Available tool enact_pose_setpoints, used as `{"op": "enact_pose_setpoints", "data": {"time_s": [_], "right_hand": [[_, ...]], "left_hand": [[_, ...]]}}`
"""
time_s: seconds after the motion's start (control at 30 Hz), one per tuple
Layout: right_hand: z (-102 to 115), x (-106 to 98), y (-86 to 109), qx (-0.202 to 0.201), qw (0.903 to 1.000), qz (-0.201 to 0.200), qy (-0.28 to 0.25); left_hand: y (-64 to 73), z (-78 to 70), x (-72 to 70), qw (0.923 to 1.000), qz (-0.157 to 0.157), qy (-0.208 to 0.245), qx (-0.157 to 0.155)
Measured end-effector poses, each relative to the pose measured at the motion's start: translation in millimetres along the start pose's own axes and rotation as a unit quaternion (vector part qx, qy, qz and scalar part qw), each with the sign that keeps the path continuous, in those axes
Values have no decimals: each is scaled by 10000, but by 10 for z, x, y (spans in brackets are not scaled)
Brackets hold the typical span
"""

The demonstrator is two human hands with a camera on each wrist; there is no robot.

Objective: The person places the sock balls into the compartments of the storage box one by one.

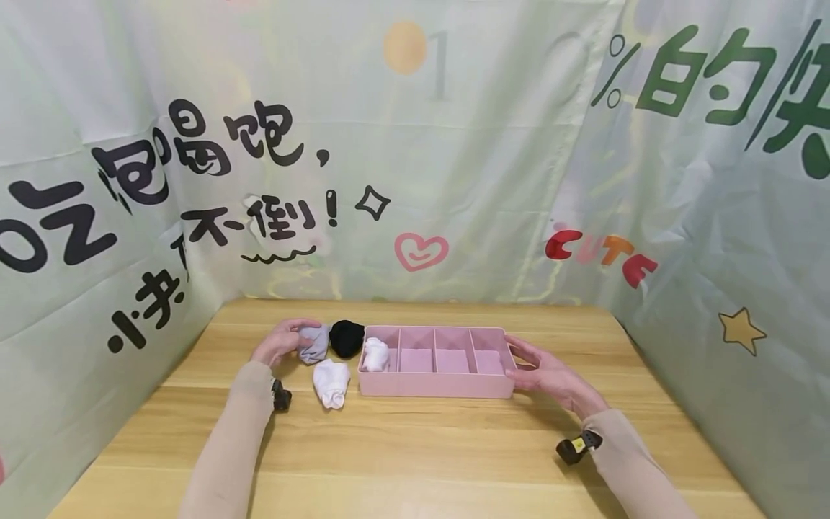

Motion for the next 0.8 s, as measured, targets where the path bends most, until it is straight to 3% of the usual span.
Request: {"op": "enact_pose_setpoints", "data": {"time_s": [0.13, 0.33, 0.8], "right_hand": [[-1, 1, -5, 42, 10000, -23, 17], [2, 7, -5, 8, 10000, 2, 96], [34, 18, 8, -53, 9999, 62, 80]], "left_hand": [[36, -22, -67, 9997, -144, 217, 31], [52, -71, -143, 9991, -362, 169, 120], [165, -222, -141, 9984, -407, 213, 324]]}}
Point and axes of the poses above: each hand's wrist, its own y-axis away from the middle knuckle, its own x-axis out of the palm, z = x × y, the point moved 9 cm from there along -y, towards the middle knuckle, and after that the axes turned 3 degrees about -z, right-handed, at the moved point
